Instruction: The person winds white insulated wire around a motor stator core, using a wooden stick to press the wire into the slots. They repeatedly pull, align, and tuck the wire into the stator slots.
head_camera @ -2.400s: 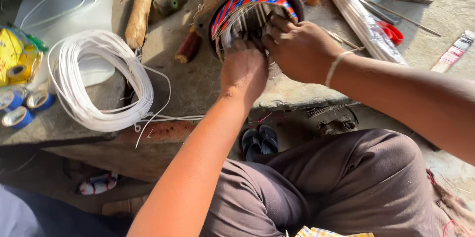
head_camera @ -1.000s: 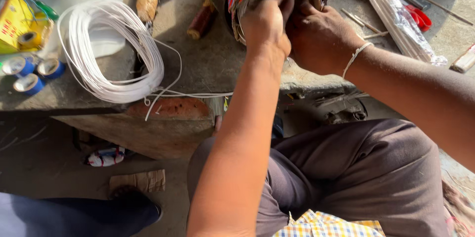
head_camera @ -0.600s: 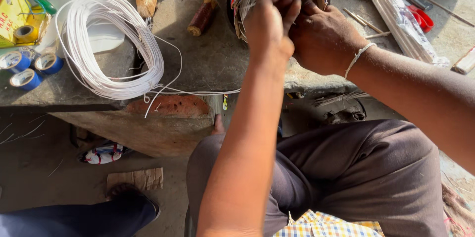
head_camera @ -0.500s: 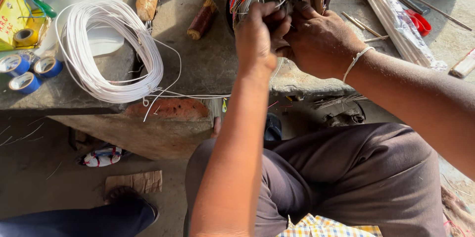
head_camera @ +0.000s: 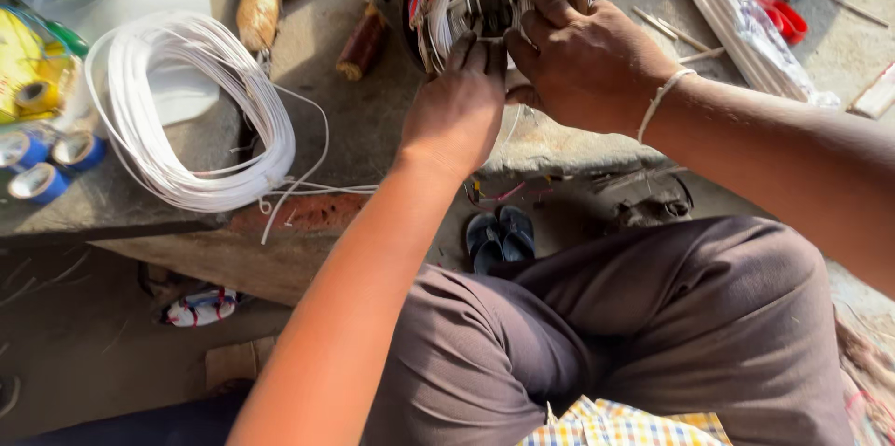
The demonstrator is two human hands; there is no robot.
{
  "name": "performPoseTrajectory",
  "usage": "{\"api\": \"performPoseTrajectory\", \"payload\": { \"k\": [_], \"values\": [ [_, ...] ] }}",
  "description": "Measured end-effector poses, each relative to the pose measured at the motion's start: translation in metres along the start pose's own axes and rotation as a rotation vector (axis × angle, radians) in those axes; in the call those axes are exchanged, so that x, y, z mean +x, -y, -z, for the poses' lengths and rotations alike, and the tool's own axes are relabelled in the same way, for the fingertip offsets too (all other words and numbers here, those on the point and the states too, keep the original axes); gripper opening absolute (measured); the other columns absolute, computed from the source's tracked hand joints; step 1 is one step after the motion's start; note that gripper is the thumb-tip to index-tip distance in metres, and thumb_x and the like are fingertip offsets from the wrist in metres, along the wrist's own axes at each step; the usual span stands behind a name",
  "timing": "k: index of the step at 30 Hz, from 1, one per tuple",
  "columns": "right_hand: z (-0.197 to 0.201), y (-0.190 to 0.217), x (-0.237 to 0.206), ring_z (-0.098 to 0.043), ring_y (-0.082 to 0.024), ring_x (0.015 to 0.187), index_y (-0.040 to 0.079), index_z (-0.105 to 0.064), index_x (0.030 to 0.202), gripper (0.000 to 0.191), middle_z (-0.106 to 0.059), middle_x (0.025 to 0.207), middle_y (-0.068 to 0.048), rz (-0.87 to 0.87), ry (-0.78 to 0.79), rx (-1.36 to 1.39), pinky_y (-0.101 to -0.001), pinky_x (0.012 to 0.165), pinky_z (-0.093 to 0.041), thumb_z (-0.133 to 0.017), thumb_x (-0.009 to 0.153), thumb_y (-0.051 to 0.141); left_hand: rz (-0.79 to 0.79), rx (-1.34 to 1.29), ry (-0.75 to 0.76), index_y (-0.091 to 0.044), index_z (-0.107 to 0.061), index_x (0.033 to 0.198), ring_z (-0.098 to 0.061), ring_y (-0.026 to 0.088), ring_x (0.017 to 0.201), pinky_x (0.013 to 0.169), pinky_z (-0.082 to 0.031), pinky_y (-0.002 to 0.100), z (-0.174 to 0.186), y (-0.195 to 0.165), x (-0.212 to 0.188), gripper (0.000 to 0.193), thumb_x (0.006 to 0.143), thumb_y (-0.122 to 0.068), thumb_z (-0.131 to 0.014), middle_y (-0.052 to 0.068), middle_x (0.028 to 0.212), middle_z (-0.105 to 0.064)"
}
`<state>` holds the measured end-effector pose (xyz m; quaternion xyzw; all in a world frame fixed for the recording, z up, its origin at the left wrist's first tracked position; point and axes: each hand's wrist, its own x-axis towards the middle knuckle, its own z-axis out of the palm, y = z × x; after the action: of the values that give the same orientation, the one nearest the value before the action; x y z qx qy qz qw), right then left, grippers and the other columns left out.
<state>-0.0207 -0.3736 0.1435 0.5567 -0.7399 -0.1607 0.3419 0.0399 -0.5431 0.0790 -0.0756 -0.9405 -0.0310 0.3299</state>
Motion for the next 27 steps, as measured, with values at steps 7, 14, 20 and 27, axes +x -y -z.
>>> {"api": "performPoseTrajectory", "payload": {
  "k": [7, 14, 20, 27],
  "values": [
    [-0.014, -0.003, 0.011, -0.065, -0.023, 0.103, 0.007, -0.07, 0.112, 0.04, -0.072, 0.096, -0.005, 0.01, 0.164, -0.133, -0.0341, 0.059, -0.056, -0.058, 0.096, 0.041, -0.02, 0.336, 0.52, -0.003, -0.07, 0.117, -0.056, 0.029, 0.13, 0.099, -0.054, 0.046, -0.026, 0.009, 0.016, 0.025, 0.105, -0.015, -0.052, 0.016, 0.13, -0.064],
    [-0.011, -0.009, 0.007, -0.067, -0.026, 0.096, 0.008, -0.073, 0.096, 0.03, -0.072, 0.092, -0.007, 0.028, -0.049, 0.034, -0.0335, 0.051, -0.054, -0.061, 0.08, 0.03, 0.145, 0.227, 0.376, -0.003, -0.061, 0.128, -0.061, 0.032, 0.116, 0.094, -0.051, 0.051, -0.059, 0.008, 0.03, 0.038, 0.096, -0.019, -0.049, 0.019, 0.129, -0.061],
    [-0.01, -0.008, 0.013, -0.067, -0.02, 0.097, 0.011, -0.069, 0.091, 0.014, -0.071, 0.091, -0.003, -0.066, 0.291, -0.069, -0.0365, 0.062, -0.054, -0.061, 0.088, 0.021, 0.159, 0.194, 0.579, 0.0, -0.05, 0.138, -0.062, 0.032, 0.11, 0.08, -0.058, 0.05, -0.05, 0.006, 0.031, 0.042, 0.102, -0.02, -0.042, 0.023, 0.136, -0.051],
    [-0.02, -0.013, 0.014, -0.057, -0.025, 0.117, 0.005, -0.071, 0.106, 0.025, -0.066, 0.112, -0.007, -0.049, 0.157, 0.053, -0.0359, 0.066, -0.056, -0.063, 0.087, 0.02, 0.107, 0.177, 0.489, 0.001, -0.048, 0.14, -0.066, 0.029, 0.095, 0.073, -0.058, 0.048, -0.07, 0.02, 0.035, 0.041, 0.104, -0.018, -0.044, 0.029, 0.145, -0.044]
  ]
}}
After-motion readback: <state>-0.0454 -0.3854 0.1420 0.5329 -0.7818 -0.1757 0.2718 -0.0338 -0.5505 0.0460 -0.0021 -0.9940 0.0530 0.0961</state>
